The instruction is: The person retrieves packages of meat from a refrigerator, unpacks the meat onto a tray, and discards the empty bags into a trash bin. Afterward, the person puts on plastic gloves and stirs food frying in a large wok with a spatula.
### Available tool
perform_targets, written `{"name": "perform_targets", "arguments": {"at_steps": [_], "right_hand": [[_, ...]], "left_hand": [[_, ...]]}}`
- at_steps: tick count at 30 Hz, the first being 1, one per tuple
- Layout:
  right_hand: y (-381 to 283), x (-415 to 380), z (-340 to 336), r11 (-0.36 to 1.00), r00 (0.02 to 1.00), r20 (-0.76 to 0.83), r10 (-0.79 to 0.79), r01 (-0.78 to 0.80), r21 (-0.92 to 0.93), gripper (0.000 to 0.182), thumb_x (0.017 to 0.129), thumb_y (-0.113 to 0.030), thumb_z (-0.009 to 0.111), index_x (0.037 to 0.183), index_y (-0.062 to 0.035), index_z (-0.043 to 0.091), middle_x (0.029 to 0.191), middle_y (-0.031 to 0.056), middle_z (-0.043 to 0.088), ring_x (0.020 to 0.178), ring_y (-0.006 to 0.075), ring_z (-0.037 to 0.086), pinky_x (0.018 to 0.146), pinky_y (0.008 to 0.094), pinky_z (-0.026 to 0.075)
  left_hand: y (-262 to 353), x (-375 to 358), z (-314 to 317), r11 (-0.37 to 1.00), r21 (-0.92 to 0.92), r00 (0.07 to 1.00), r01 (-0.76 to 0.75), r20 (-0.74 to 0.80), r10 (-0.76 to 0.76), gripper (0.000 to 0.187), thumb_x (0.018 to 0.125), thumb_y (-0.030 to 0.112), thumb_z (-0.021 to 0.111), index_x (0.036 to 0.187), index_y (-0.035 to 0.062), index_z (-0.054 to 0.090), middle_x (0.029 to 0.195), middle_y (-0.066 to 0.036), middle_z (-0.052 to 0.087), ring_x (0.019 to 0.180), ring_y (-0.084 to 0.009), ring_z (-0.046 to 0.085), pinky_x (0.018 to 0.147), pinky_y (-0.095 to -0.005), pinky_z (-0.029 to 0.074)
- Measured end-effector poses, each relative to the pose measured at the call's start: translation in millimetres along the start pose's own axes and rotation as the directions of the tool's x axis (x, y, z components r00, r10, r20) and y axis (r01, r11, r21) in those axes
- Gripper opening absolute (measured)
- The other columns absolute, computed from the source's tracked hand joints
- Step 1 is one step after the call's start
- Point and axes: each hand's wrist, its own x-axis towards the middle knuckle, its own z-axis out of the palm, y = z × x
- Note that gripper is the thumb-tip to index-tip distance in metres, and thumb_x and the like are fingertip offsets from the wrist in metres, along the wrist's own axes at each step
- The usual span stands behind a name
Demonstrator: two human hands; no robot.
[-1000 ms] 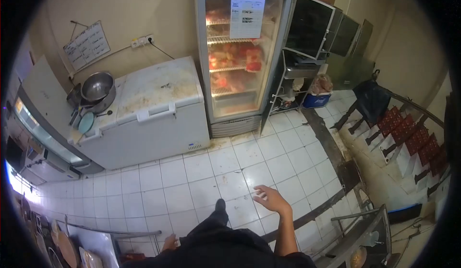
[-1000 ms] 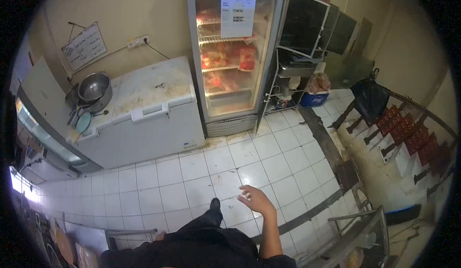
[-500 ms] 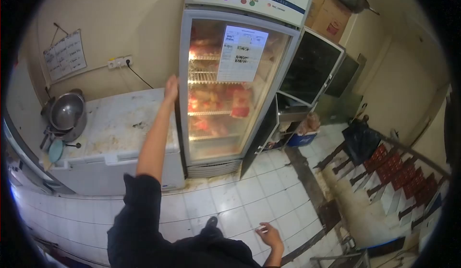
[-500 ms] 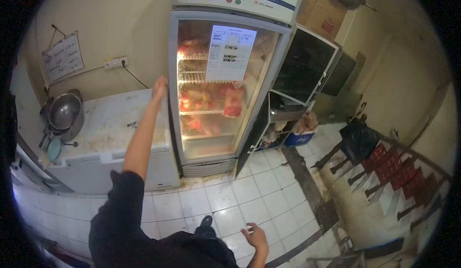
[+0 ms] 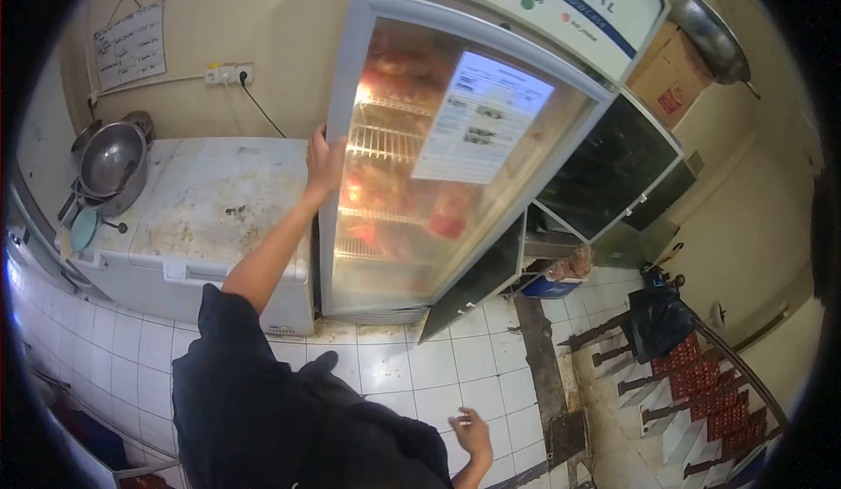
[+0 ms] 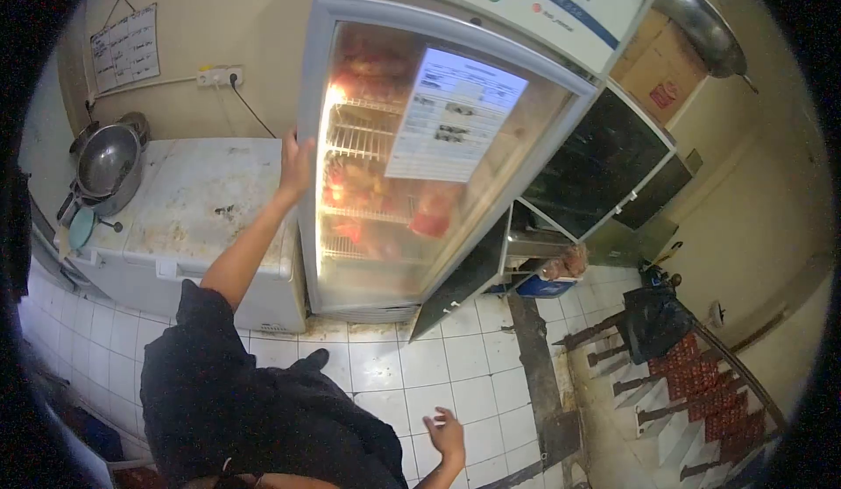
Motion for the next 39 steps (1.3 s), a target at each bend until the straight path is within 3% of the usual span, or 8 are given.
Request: {"name": "perform_targets", "arguments": {"at_steps": [8,19,24,28,30,34,37,39], "right_hand": [[-120,58,3,0.771,0.863,-0.504,-0.031,0.341,0.538,0.031,0.091,-0.018,0.064,0.117,-0.0027,0.056,0.099,0.0069,0.061,0.077,0.0118,0.059,0.069,0.0241,0.048],[-212,69,-2,0.8,0.471,-0.881,-0.048,0.546,0.248,0.045,0.098,-0.033,0.048,0.125,0.0038,0.05,0.115,0.0174,0.058,0.103,0.0241,0.058,0.089,0.0375,0.049],[-181,32,1,0.766,0.297,-0.955,-0.001,0.614,0.191,0.049,0.1,-0.037,0.042,0.125,0.0042,0.049,0.118,0.0199,0.056,0.107,0.0268,0.057,0.093,0.0404,0.048],[-173,20,14,0.961,-0.177,-0.982,0.064,0.275,0.013,0.052,0.101,-0.04,0.037,0.127,0.0041,0.046,0.118,0.0219,0.054,0.11,0.0292,0.055,0.096,0.043,0.047],[-205,22,1,0.962,-0.298,-0.926,0.233,0.211,0.174,0.053,0.101,-0.04,0.035,0.131,0.0034,0.041,0.119,0.0227,0.052,0.112,0.0308,0.054,0.097,0.0448,0.046],[-209,45,-9,0.893,-0.502,-0.739,-0.45,-0.244,-0.377,0.027,0.099,-0.025,0.047,0.115,-0.0042,0.042,0.118,0.0193,0.049,0.109,0.0267,0.052,0.088,0.0361,0.045],[-230,93,-8,0.801,-0.412,-0.732,-0.542,0.008,-0.598,0.023,0.093,-0.016,0.056,0.107,-0.0064,0.039,0.1,0.0137,0.053,0.089,0.0223,0.052,0.072,0.0315,0.045],[-198,146,24,0.832,-0.033,-0.947,-0.321,0.469,-0.298,0.019,0.089,-0.014,0.061,0.098,-0.0044,0.049,0.092,0.0081,0.055,0.081,0.0194,0.051,0.067,0.0306,0.044]], "left_hand": [[-2,-61,-51,0.77,-0.63,0.902,0.096,0.383,0.202,0.034,0.093,0.034,0.049,0.088,0.0013,0.058,0.074,-0.005,0.059,0.07,-0.0148,0.057,0.069,-0.0327,0.045],[-101,-81,36,0.97,0.104,0.392,-0.222,0.92,-0.009,0.051,0.074,0.029,0.069,0.121,0.0104,0.057,0.137,-0.015,0.047,0.124,-0.0398,0.044,0.103,-0.0491,0.037],[-180,-72,92,0.809,0.309,0.711,-0.501,0.68,0.18,0.066,0.074,0.035,0.071,0.128,0.0062,0.048,0.138,-0.025,0.036,0.123,-0.0449,0.042,0.102,-0.0539,0.035],[-217,-38,151,0.686,0.588,0.775,-0.429,0.63,-0.054,0.067,0.077,0.053,0.066,0.118,-0.0001,0.055,0.124,-0.022,0.052,0.119,-0.0408,0.043,0.09,-0.0517,0.041],[-225,-22,167,0.531,0.577,0.611,-0.621,0.78,-0.133,0.052,0.082,0.05,0.06,0.109,0.0055,0.063,0.085,-0.01,0.064,0.079,-0.0287,0.06,0.06,-0.0477,0.045],[-248,-22,189,0.205,0.541,0.576,-0.816,0.794,0.197,0.021,0.077,0.038,0.064,0.071,0.0205,0.072,0.059,-0.001,0.061,0.05,-0.0203,0.059,0.039,-0.0415,0.038],[-249,-6,190,0.499,0.503,0.543,-0.706,0.836,-0.074,0.035,0.085,0.044,0.058,0.101,0.0154,0.069,0.074,-0.007,0.066,0.066,-0.0268,0.066,0.047,-0.0455,0.049],[-247,-7,190,0.571,0.603,0.682,-0.557,0.725,-0.1,0.044,0.085,0.05,0.056,0.109,0.0139,0.065,0.084,-0.011,0.067,0.07,-0.0293,0.067,0.052,-0.0467,0.052]]}}
